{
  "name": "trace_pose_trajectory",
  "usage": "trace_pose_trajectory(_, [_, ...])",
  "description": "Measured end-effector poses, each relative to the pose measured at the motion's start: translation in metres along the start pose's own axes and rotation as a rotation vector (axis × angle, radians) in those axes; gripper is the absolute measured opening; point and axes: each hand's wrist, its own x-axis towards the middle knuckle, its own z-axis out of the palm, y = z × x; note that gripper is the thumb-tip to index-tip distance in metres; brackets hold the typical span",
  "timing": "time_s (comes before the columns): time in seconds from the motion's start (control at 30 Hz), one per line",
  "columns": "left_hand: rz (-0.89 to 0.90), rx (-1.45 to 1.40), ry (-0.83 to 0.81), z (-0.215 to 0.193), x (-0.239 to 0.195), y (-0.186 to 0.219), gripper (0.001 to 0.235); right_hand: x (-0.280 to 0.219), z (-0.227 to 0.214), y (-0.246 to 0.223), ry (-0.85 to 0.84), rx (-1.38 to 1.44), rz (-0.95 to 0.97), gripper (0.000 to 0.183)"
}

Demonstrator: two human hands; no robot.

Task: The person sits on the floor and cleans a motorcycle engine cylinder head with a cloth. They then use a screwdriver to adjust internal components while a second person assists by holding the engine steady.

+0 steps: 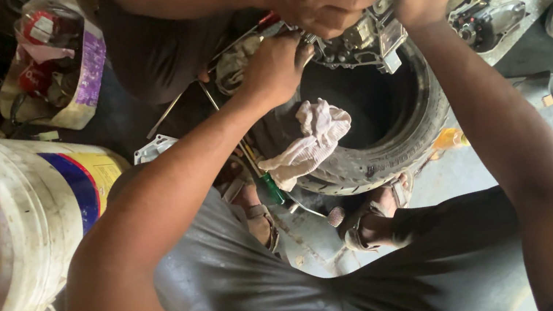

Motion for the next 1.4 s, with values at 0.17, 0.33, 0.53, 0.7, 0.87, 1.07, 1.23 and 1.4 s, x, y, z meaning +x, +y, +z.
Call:
trace_pose_trajectory(0.17, [-0.119,-0.067,-0.035,0.005,-0.004,0.004,0.022,-0.019,-0.007,0.031,0.010,0.021,0.054,0.067])
trace_pose_trajectory(0.33, [-0.152,-0.067,0.032,0.008,-0.005,0.005,0.022,-0.025,-0.010,0.062,0.012,-0.052,0.054,0.079])
trace_pose_trajectory(0.53, [-0.205,-0.056,-0.012,0.010,-0.002,0.001,0.027,-0.031,-0.020,0.092,0.043,-0.218,-0.030,0.085])
trace_pose_trajectory(0.7, [-0.291,-0.055,-0.096,0.010,-0.001,0.002,0.029,-0.036,-0.022,0.099,0.036,-0.252,0.051,0.085])
trace_pose_trajectory(0.87, [-0.225,-0.052,-0.046,0.011,0.002,-0.003,0.026,-0.029,-0.018,0.091,0.022,-0.154,0.030,0.088])
trace_pose_trajectory(1.07, [-0.103,-0.059,0.031,0.015,-0.002,-0.010,0.020,-0.026,-0.014,0.076,0.033,-0.176,0.106,0.086])
trace_pose_trajectory(1.23, [-0.177,-0.070,-0.042,0.013,-0.002,-0.008,0.021,-0.025,-0.013,0.074,0.010,-0.115,0.049,0.087])
trace_pose_trajectory(1.4, [-0.178,-0.062,-0.063,0.009,-0.001,-0.004,0.023,-0.024,-0.014,0.074,0.004,-0.058,0.119,0.090])
